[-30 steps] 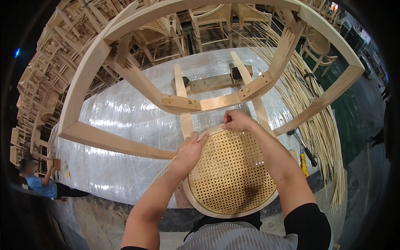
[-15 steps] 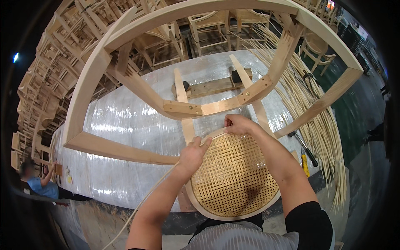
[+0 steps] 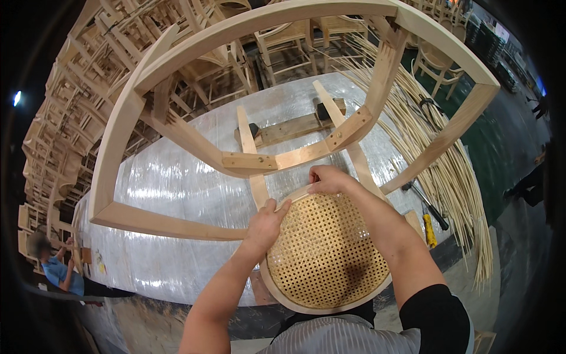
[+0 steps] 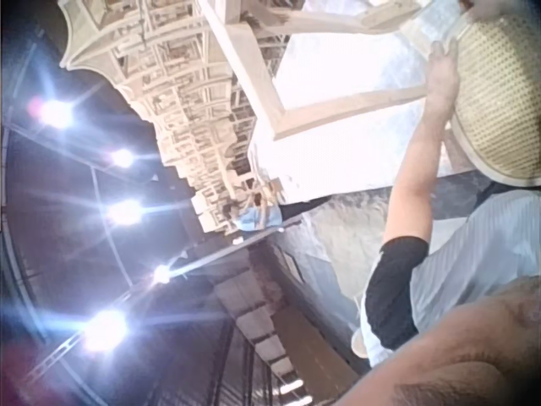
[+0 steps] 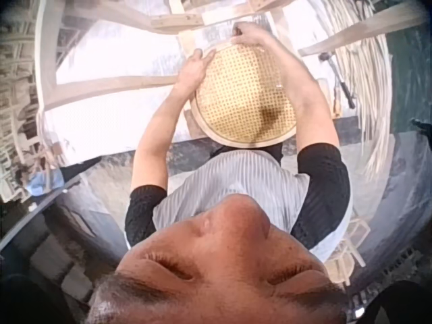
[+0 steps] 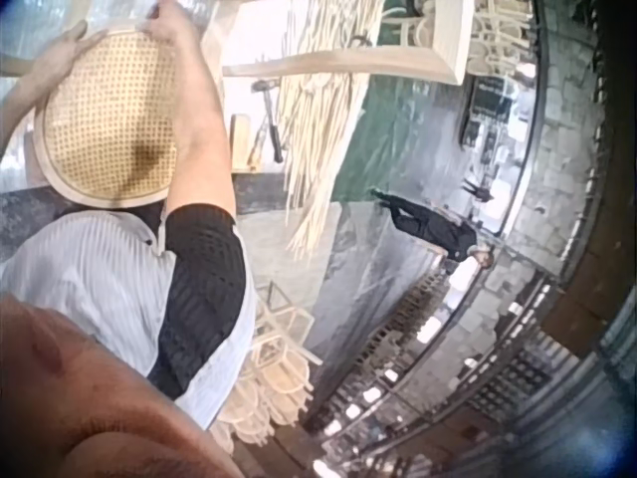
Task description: The person secures a woven cane seat into a wooden chair frame using a hammer and a small wooden block. They tap the seat edges to fit them into the frame groove, then trim excess cane strands with a knife. The person then lifts the chair and places it aside before beginning work on a second chair.
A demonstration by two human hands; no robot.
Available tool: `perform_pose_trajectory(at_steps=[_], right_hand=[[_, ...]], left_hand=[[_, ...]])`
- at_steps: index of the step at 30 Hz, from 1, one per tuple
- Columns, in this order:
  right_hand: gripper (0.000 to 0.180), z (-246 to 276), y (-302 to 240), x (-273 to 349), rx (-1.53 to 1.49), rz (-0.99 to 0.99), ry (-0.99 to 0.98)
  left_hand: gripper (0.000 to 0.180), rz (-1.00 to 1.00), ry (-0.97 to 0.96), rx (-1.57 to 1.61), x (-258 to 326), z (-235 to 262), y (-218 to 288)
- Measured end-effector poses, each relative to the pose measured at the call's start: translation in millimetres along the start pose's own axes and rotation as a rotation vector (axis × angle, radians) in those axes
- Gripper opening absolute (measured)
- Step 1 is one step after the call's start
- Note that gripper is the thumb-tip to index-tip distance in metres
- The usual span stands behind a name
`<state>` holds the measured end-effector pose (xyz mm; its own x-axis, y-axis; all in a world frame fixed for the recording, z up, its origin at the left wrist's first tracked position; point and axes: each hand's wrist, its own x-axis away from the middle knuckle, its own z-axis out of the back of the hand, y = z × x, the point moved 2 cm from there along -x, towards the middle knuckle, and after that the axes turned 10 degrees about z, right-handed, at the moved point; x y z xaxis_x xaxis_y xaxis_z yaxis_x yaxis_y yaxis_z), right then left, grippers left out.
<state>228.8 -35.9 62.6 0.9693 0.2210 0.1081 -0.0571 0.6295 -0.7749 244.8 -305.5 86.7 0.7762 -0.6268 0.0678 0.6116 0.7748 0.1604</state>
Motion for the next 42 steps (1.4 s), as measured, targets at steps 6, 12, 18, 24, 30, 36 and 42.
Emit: perform_pose_trajectory(at_steps=[6,12,18,24,30,36,42], right_hand=[[0.043,8,21,9,0.171,-0.078,0.03],[0.022,-10,-30,76,0.115,0.294,0.617],[0.019,-8,27,258,0.01,-0.18,1.193],[0.027,53,144,379,0.687,-0.751,0.89],[0.033,64,155,371,0.769,-0.896,0.504],[0.033,79,139,365,0.59,-0.849,0.433],[0.025,54,111,392,0.499,-0.836,0.755]], left_hand=[[0.066,-0.057,-0.021,0.014,-16,-7,20],[0.072,-0.091,-0.026,-0.066,-14,-1,18],[0.073,-0.021,-0.045,-0.112,0,7,9],[0.072,-0.092,-0.026,-0.078,-10,-3,18],[0.072,-0.07,-0.051,-0.116,-10,1,17],[0.075,-0.08,-0.023,-0.126,-6,4,16],[0.073,-0.094,-0.038,-0.07,-8,1,20]])
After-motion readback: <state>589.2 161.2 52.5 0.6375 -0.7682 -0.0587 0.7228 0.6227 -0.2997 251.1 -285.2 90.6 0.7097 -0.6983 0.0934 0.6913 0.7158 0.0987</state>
